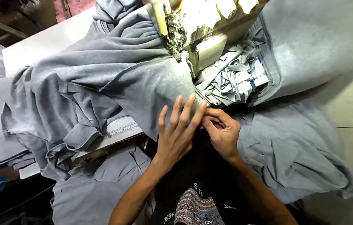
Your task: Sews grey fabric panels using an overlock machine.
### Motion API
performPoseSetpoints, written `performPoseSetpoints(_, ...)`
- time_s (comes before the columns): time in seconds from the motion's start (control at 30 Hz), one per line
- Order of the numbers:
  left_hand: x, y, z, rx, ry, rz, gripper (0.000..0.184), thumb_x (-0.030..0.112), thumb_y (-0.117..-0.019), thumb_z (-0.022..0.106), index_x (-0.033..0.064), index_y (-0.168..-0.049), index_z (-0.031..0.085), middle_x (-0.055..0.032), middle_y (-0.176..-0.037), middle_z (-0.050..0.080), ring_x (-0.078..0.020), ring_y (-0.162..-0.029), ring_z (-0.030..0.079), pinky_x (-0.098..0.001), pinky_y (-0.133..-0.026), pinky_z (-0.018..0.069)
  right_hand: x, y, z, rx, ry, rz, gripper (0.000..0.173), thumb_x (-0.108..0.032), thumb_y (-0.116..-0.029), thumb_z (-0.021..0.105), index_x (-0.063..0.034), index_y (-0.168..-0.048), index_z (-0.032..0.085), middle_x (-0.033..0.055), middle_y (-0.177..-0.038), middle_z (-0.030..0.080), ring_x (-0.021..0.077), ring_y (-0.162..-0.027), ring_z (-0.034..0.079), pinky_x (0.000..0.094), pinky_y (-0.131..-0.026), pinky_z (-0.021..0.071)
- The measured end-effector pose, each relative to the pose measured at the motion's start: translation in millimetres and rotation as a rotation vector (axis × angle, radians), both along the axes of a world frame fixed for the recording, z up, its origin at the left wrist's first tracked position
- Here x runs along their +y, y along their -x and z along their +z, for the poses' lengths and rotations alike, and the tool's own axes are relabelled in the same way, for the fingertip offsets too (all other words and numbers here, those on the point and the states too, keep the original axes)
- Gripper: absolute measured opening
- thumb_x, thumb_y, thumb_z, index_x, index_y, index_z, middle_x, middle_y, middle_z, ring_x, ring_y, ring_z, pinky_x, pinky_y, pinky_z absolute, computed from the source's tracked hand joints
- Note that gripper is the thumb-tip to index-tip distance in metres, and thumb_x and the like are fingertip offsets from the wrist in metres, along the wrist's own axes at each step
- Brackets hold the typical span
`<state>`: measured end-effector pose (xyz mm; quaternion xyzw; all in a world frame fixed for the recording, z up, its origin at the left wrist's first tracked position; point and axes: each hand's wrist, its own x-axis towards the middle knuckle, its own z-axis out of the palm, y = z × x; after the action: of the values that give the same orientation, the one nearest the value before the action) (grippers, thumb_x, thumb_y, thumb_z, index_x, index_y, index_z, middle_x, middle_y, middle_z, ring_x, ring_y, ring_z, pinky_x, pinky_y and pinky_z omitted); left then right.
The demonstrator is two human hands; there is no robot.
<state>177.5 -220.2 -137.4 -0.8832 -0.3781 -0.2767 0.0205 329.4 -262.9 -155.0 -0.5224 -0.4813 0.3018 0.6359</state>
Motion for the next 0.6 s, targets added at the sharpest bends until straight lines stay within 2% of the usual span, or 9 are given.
performPoseSetpoints(0.07,22,-13,-15,-0.036,-0.047,0.074,0.070,0.019,-0.0947,0.065,0.0219,-0.160,0.039,-0.0104,-0.167,0.032,-0.0318,-0.156,0.024,-0.0618,-0.122,0.0184,1,-3,0,-0.035,-0.018,-0.008,0.014,-0.004,-0.0947,0.071,0.0030,-0.106,0.073,0.0050,-0.095,0.077,0.0063,-0.077,0.072,0.0223,-0.071,0.0627)
performPoseSetpoints(0.13,37,-9,-20,-0.035,-0.070,0.183,0.073,0.019,-0.0942,0.065,0.0207,-0.161,0.035,-0.0088,-0.169,0.029,-0.0294,-0.156,0.023,-0.0603,-0.122,0.0194,3,-6,-1,-0.061,-0.033,-0.015,0.014,-0.005,-0.0949,0.071,0.0028,-0.106,0.075,0.0057,-0.095,0.077,0.0067,-0.077,0.072,0.0225,-0.071,0.0626)
performPoseSetpoints(0.23,46,14,-19,-0.043,-0.076,0.251,0.075,0.018,-0.0942,0.064,0.0160,-0.162,0.033,-0.0091,-0.169,0.028,-0.0284,-0.157,0.021,-0.0605,-0.123,0.0162,6,-6,-6,-0.078,-0.057,-0.036,0.014,-0.005,-0.0950,0.071,0.0017,-0.106,0.076,0.0065,-0.096,0.076,0.0077,-0.079,0.071,0.0232,-0.073,0.0618)
performPoseSetpoints(0.37,58,41,-11,0.005,-0.034,0.208,0.096,0.023,-0.0812,0.075,0.0155,-0.164,0.027,-0.0104,-0.170,0.024,-0.0304,-0.158,0.018,-0.0638,-0.123,0.0138,14,-7,-9,-0.090,-0.062,-0.051,0.016,-0.005,-0.0955,0.071,0.0013,-0.108,0.077,0.0070,-0.096,0.076,0.0076,-0.080,0.071,0.0230,-0.073,0.0612)
performPoseSetpoints(0.43,68,48,-7,0.016,-0.022,0.170,0.105,0.020,-0.0730,0.079,0.0147,-0.164,0.026,-0.0116,-0.170,0.024,-0.0319,-0.158,0.018,-0.0654,-0.123,0.0137,20,-7,-9,-0.090,-0.070,-0.054,0.017,-0.004,-0.0950,0.071,0.0010,-0.110,0.077,0.0078,-0.098,0.077,0.0091,-0.082,0.072,0.0248,-0.075,0.0620)
performPoseSetpoints(0.5,80,52,-2,0.017,-0.005,0.135,0.108,0.018,-0.0704,0.080,0.0145,-0.164,0.026,-0.0123,-0.170,0.025,-0.0327,-0.157,0.019,-0.0672,-0.122,0.0135,31,-7,-5,-0.106,-0.081,-0.067,0.018,-0.003,-0.0951,0.070,0.0000,-0.111,0.077,0.0077,-0.100,0.077,0.0091,-0.081,0.072,0.0251,-0.074,0.0618)
performPoseSetpoints(0.6,99,61,5,0.010,0.058,0.084,0.112,0.024,-0.0667,0.080,0.0133,-0.164,0.025,-0.0136,-0.169,0.024,-0.0360,-0.157,0.020,-0.0705,-0.119,0.0180,55,-8,8,-0.167,-0.095,-0.076,0.019,-0.004,-0.0961,0.069,-0.0019,-0.114,0.077,0.0067,-0.107,0.077,0.0095,-0.085,0.073,0.0258,-0.075,0.0626)
